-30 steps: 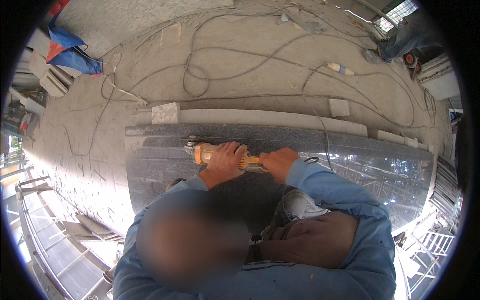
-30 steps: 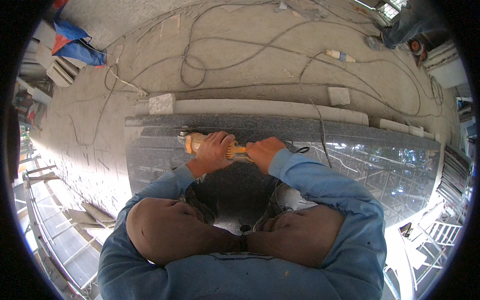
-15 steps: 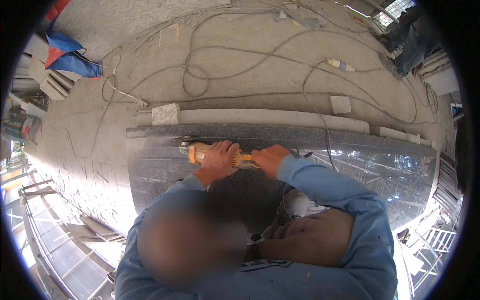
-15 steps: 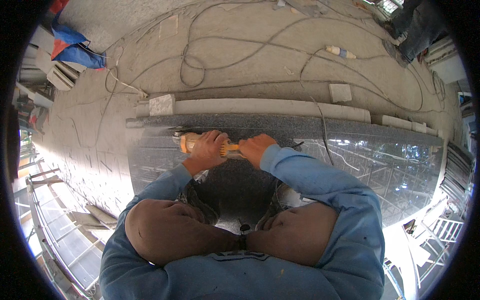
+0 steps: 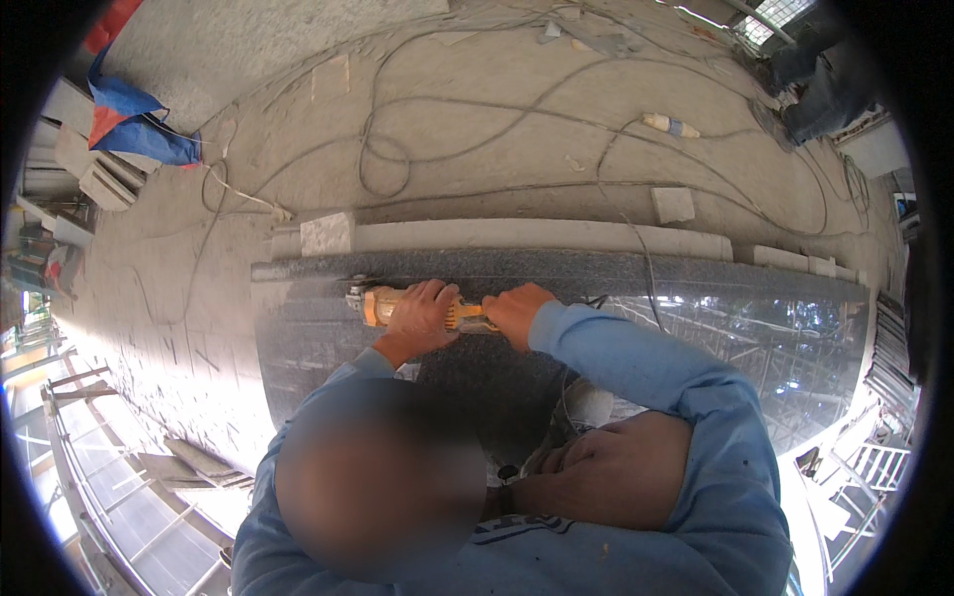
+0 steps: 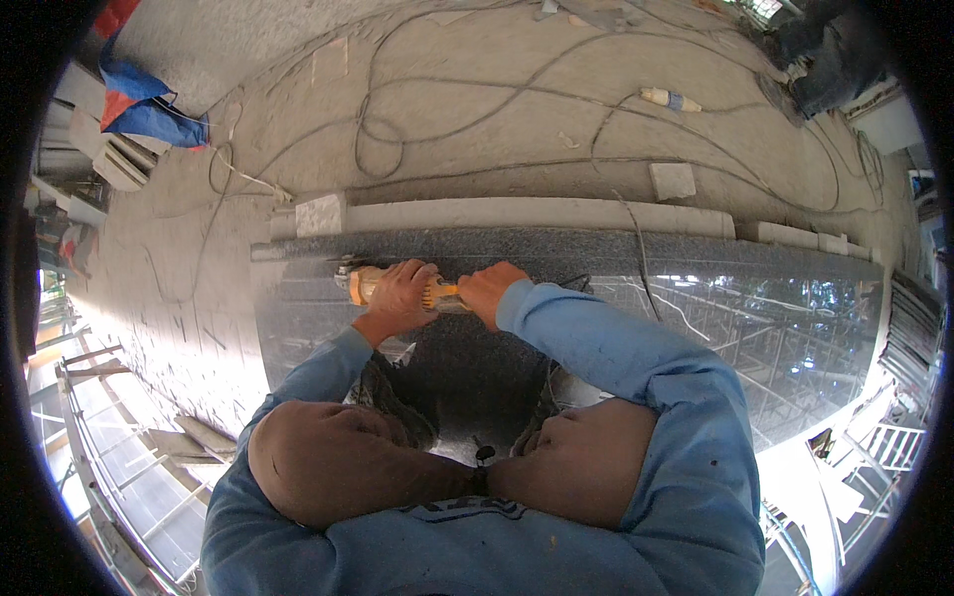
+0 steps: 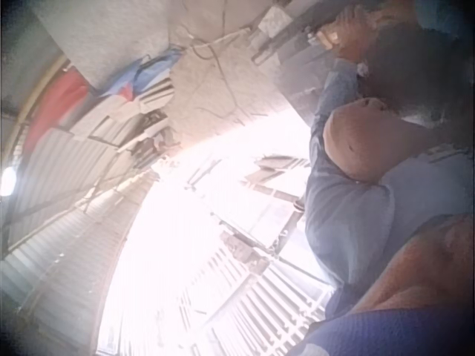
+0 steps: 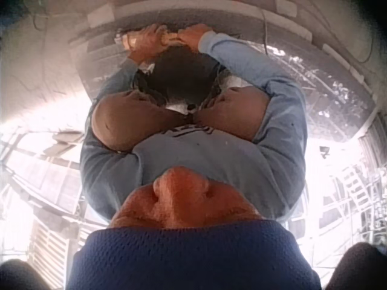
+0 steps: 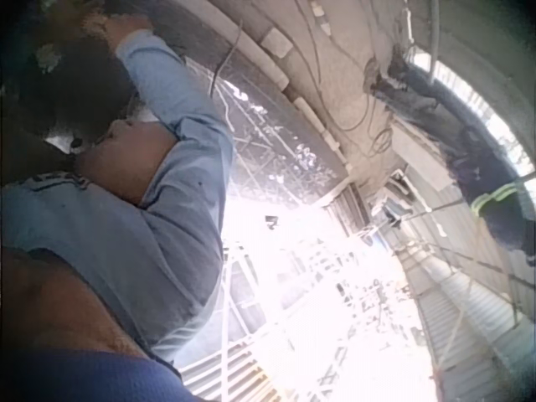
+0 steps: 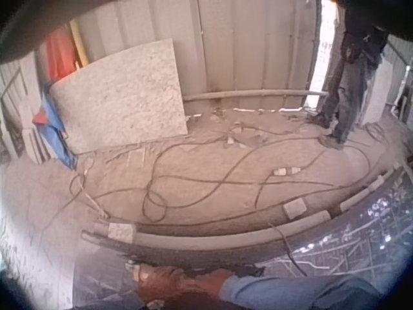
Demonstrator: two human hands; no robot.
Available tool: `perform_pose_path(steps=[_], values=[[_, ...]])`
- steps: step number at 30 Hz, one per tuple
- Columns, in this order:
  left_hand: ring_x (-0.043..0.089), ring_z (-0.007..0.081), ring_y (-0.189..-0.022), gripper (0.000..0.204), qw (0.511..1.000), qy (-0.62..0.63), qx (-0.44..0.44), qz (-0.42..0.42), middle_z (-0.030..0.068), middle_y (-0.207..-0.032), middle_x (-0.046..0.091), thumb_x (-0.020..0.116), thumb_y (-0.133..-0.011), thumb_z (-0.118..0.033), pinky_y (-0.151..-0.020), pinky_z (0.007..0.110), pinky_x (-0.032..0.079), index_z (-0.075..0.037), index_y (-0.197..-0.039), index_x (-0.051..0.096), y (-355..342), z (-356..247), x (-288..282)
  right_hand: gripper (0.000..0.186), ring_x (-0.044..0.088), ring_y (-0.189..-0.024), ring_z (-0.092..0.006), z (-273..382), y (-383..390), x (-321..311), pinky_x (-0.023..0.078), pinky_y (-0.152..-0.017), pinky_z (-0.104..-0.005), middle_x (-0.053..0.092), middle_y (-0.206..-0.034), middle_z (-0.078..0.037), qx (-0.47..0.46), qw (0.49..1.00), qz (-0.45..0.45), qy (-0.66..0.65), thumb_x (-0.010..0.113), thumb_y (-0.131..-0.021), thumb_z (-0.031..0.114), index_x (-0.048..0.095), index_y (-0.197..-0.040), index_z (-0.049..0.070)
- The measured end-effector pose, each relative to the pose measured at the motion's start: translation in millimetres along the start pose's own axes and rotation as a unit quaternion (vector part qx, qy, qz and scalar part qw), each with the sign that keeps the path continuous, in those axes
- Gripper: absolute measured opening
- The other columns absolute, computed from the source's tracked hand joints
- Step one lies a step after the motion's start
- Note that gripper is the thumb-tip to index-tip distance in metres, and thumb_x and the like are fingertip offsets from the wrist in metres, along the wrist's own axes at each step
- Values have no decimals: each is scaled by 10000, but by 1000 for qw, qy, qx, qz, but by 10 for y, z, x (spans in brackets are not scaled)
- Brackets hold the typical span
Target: The person uses an angle grinder to smooth the surface of a large dark stone slab. The person holds the tool with both hands and moves it along the slab's surface, generating dust.
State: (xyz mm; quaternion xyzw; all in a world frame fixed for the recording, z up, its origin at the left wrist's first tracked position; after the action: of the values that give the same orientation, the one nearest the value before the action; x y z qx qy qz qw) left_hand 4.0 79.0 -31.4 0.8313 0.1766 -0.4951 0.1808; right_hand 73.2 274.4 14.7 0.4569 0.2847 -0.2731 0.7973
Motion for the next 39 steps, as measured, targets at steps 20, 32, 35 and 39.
perform_pose_path(steps=[20, 32, 35, 39], values=[[616, 346, -1049, 752, 997, 23, 64, -37, 145, -1114, 561, 889, -622, -273, -951, 479, 494, -62, -1246, 526, -221, -620, 94, 314, 720, -863, -351, -157, 750, -49, 567, -760, -471, 720, -907, -180, 51, 999, 8, -4, 670, -812, 67, 588, -1113, 28], [622, 348, -1057, 738, 997, 20, 66, -26, 162, -1120, 568, 898, -638, -269, -960, 474, 497, -41, -1241, 536, -229, -600, 115, 312, 723, -835, -338, -159, 739, -63, 577, -728, -451, 718, -892, -174, 52, 998, 10, 13, 691, -823, 64, 580, -1111, 17], [622, 349, -1056, 733, 998, 11, 59, -24, 161, -1121, 571, 897, -634, -270, -963, 470, 494, -39, -1234, 547, -222, -573, 102, 342, 721, -837, -339, -183, 673, -5, 578, -726, -452, 718, -900, -176, 49, 999, 8, 3, 705, -809, 55, 580, -1125, 16], [620, 350, -1058, 734, 999, 9, 40, -14, 160, -1127, 574, 897, -630, -270, -967, 469, 489, -41, -1236, 552, -191, -476, 116, 380, 721, -844, -336, -175, 569, 12, 577, -731, -454, 716, -901, -178, 35, 999, -3, 0, 722, -790, 53, 581, -1141, 15]])
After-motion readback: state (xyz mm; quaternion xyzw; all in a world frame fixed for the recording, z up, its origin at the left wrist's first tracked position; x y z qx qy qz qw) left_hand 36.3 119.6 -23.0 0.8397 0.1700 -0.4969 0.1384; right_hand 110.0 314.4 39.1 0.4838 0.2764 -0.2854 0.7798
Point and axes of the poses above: each hand's wrist, its own y-axis away from the middle knuckle, its own x-axis out of the palm, z = x × y, the point moved 2 cm from there along -y, towards the middle knuckle
